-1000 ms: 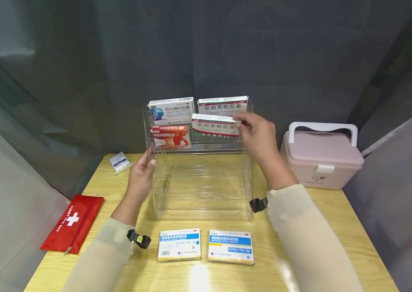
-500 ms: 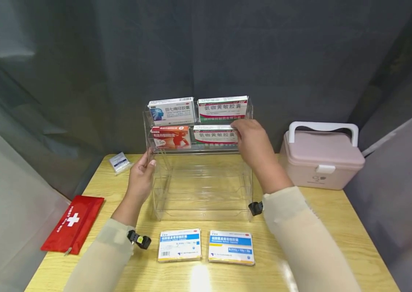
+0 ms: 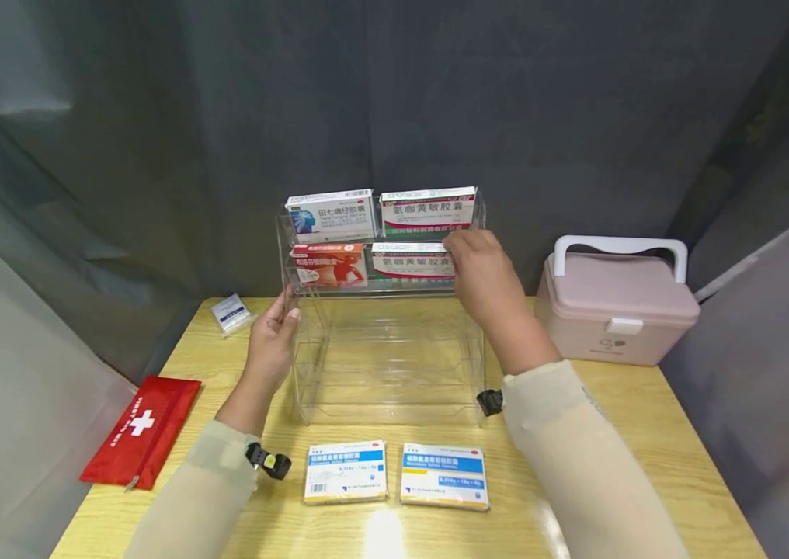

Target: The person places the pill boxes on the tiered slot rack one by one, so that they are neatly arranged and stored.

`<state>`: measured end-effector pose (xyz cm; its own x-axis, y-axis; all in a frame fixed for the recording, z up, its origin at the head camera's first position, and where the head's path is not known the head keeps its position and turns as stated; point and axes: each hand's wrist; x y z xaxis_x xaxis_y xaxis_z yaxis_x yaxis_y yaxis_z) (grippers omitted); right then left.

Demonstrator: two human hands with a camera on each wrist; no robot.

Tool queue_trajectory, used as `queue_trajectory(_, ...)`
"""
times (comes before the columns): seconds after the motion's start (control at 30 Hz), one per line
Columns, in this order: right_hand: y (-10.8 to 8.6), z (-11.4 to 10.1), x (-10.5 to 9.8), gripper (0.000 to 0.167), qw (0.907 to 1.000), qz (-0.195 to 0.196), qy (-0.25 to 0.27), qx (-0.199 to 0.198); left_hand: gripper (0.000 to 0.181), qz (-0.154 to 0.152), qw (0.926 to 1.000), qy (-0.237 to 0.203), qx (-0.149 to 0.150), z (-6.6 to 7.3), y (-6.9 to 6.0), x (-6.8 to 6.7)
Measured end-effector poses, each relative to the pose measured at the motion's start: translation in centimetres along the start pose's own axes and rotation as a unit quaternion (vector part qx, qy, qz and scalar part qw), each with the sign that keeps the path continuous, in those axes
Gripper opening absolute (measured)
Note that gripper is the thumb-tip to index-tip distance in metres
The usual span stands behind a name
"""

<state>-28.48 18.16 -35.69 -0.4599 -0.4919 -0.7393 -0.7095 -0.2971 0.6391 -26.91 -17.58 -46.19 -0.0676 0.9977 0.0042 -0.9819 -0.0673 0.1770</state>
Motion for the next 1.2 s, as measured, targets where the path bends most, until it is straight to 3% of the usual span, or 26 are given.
queue_trajectory(0.17, -1.6, -0.6, -1.0, 0.032, 0.9985, 0.037, 0.040, -0.005, 0.057, 0.004, 1.0000, -0.002, 0.000, -0.2, 0.2, 0.0)
queue_trajectory(0.3, -4.5, -1.0, -2.2, 0.028, 0.9946, 0.038, 0.096, 0.010, 0.057, 0.003, 1.0000, -0.001, 0.008, -0.3, 0.2, 0.3)
queue_trajectory(0.47, -10.1, -0.9, -2.4, 0.022, 0.9846, -0.053, 0.159, 0.048, 0.057, 0.005, 0.9999, 0.008, 0.005, -0.1, 0.0, 0.4)
queue_trajectory(0.6, -15.3, -0.8, -1.1, 0.021, 0.9661, -0.147, 0.206, 0.052, 0.057, 0.005, 0.9999, 0.010, 0.005, 0.1, -0.1, 0.3)
queue_trajectory(0.7, -19.0, -0.4, 0.2, 0.031, 0.9512, -0.209, 0.219, 0.060, 0.057, 0.006, 0.9999, 0.010, 0.009, 0.2, -0.1, 0.2)
queue_trajectory(0.8, -22.1, 0.2, 1.0, 0.051, 0.9371, -0.258, 0.218, 0.089, 0.057, 0.007, 0.9999, 0.013, 0.007, 0.3, -0.1, 0.3)
queue_trajectory(0.93, -24.6, 0.8, 1.8, 0.075, 0.9112, -0.297, 0.248, 0.141, 0.057, 0.008, 0.9999, 0.014, 0.002, 0.2, -0.1, 0.2)
queue_trajectory(1.03, -25.6, 1.2, 2.4, 0.084, 0.8982, -0.312, 0.266, 0.157, 0.057, 0.009, 0.9998, 0.015, 0.000, 0.2, 0.0, 0.1)
queue_trajectory(1.1, -26.0, 1.4, 2.6, 0.089, 0.8965, -0.320, 0.265, 0.155, 0.056, 0.009, 0.9998, 0.016, -0.001, 0.1, 0.0, 0.1)
queue_trajectory(1.2, -26.3, 1.4, 2.8, 0.094, 0.9042, -0.324, 0.242, 0.139, 0.056, 0.010, 0.9998, 0.016, 0.001, 0.0, 0.0, 0.2)
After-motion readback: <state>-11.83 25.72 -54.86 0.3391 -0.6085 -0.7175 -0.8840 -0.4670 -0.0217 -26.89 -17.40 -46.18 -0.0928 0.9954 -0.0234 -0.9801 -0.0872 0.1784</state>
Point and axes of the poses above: each hand's wrist, its own y-axis towards the middle knuckle, its own x-axis out of the palm, z = x × y, and after that the axes turned 1 degree about -x, right-handed
